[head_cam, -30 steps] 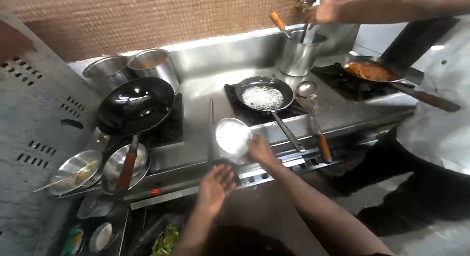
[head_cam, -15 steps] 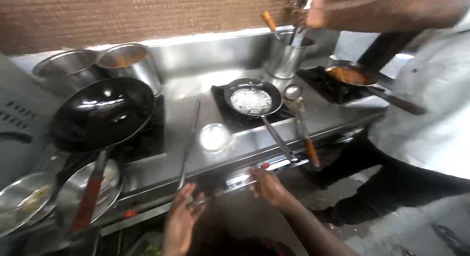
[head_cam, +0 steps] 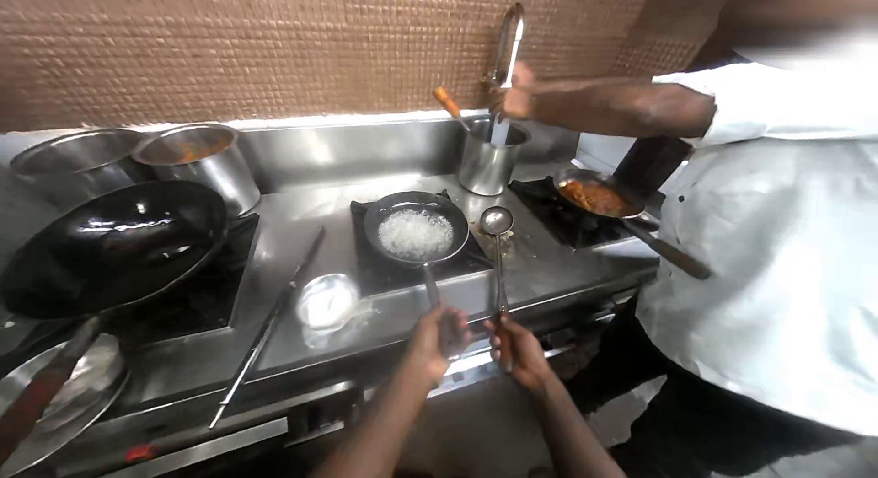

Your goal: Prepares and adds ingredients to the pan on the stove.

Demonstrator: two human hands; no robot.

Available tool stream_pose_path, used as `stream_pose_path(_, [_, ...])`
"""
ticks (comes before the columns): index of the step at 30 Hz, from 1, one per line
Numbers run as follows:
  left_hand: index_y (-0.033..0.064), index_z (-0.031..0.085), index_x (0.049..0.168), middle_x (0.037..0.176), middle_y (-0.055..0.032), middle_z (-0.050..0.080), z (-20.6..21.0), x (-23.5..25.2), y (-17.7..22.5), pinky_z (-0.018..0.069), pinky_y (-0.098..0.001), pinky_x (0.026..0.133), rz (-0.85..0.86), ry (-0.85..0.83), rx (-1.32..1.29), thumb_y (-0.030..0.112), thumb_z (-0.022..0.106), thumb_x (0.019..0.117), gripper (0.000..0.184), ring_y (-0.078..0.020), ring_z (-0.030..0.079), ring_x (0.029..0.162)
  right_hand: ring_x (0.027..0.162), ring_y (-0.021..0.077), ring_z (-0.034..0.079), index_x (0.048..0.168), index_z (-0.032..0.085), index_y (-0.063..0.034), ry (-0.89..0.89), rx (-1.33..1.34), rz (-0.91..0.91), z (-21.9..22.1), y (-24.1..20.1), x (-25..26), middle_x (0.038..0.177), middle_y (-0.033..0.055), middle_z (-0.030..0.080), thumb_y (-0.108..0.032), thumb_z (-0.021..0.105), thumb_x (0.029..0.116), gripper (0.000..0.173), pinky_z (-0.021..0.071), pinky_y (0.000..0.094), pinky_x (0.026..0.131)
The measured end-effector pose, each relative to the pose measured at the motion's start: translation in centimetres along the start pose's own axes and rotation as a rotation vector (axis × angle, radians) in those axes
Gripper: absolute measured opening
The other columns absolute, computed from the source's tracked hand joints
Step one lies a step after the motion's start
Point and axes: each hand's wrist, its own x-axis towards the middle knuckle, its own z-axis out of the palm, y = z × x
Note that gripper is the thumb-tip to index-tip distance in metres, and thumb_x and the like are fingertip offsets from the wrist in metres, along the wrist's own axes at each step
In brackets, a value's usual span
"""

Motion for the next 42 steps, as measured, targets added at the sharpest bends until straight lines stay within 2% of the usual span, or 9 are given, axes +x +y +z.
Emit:
stream_pose_path(2, [0.0062,0.052,0.099,0.061,0.0019,0.045,0.8,1.7,-0.8,0.0417,-0.0191,0.036,0.047,0.059,-0.081,0.024,0.04,0.1109,0.025,-0.0055,0.041,0.039,0.045,0.0079,0.05,0.134,0.046,-0.0093,-0.007,0.054,-0.075,-0.2,0.0,-1.2,0.083,0.0071,0.063,-0.02,0.038,0.1106,0.027,0.0434,0.0214,0.037])
stream_pose_path(4, [0.0073,0.05,0.097,0.058,0.0043,0.04,0.9,2.2,-0.8,0.036,-0.0165,0.033,0.081,0.071,-0.125,0.022,0.041,0.1105,0.022,-0.0029,0.035,0.036,0.042,0.0072,0.047,0.134,0.045,-0.0073,-0.042,-0.008,-0.136,-2.1,-0.3,-3.5,0.08,0.0063,0.06,-0.014,0.042,0.1077,0.027,0.0429,0.021,0.035])
stream_pose_path(9, [0.009,0.049,0.095,0.056,0.0045,0.039,2.1,0.0,-2.1,0.0352,-0.0162,0.033,0.055,0.099,-0.082,0.024,0.039,0.1114,0.025,-0.0028,0.035,0.036,0.049,0.0158,0.057,0.135,0.04,-0.0119,-0.205,-0.297,-0.151,-6.2,-1.8,-8.2,0.094,0.012,0.067,-0.01,0.057,0.0957,0.043,0.0501,0.0299,0.041])
stream_pose_path(16, [0.0094,0.048,0.097,0.058,0.0042,0.039,2.5,-0.6,-1.8,0.036,-0.0172,0.034,0.022,0.122,-0.061,0.021,0.04,0.1105,0.02,-0.0036,0.034,0.037,0.049,0.0181,0.056,0.144,0.04,-0.0147,-0.185,-0.797,0.006,1.0,-5.3,-9.1,0.083,0.0082,0.059,-0.023,0.059,0.0981,0.05,0.0525,0.0356,0.045])
stream_pose_path(22, [0.0091,0.048,0.098,0.057,0.0045,0.038,1.7,-0.7,-0.9,0.0351,-0.0168,0.034,0.017,0.114,-0.035,0.023,0.039,0.1111,0.021,-0.0034,0.034,0.037,0.049,0.0126,0.052,0.134,0.049,-0.0099,-0.269,-0.565,0.041,7.0,-4.4,-5.4,0.085,0.0068,0.059,-0.018,0.053,0.1044,0.031,0.0472,0.0274,0.042])
stream_pose_path(27, [0.0088,0.049,0.097,0.057,0.0046,0.04,0.2,1.1,1.0,0.0356,-0.0162,0.033,-0.005,0.035,-0.1,0.022,0.04,0.1103,0.021,-0.0027,0.035,0.036,0.106,0.0398,0.069,0.165,0.014,-0.0141,-0.089,-1.671,-0.132,6.7,-4.0,-8.1,0.127,0.022,0.066,-0.028,0.056,0.1021,0.077,0.0539,0.0601,0.093])
stream_pose_path(33, [0.0098,0.048,0.096,0.056,0.0042,0.038,1.2,-2.3,-0.2,0.0352,-0.0173,0.034,-0.064,0.104,-0.035,0.023,0.04,0.1112,0.022,-0.0038,0.034,0.036,0.087,0.04,0.072,0.166,0.012,-0.0291,0.063,-2.13,-0.254,8.3,-4.7,-6.9,0.131,0.0201,0.061,-0.02,0.045,0.1041,0.071,0.0588,0.0565,0.075])
stream_pose_path(39, [0.0091,0.049,0.099,0.055,0.0044,0.039,-0.1,2.7,1.9,0.0356,-0.0172,0.032,-0.009,0.046,-0.14,0.024,0.041,0.1105,0.021,-0.0035,0.035,0.035,0.086,0.0426,0.072,0.166,0.017,-0.0172,0.117,-2.069,-0.223,7.8,-4.6,-11.4,0.127,0.024,0.064,-0.019,0.051,0.1015,0.073,0.0588,0.0584,0.074])
stream_pose_path(42, [0.0104,0.047,0.097,0.055,0.005,0.038,1.3,1.2,1.5,0.0349,-0.0168,0.032,-0.036,0.048,-0.118,0.026,0.038,0.1116,0.023,-0.0031,0.035,0.035,0.087,0.0414,0.071,0.166,0.016,-0.0257,0.045,-2.077,-0.219,8.3,-5.6,-10.7,0.126,0.0217,0.065,-0.02,0.05,0.1021,0.073,0.0586,0.0582,0.074])
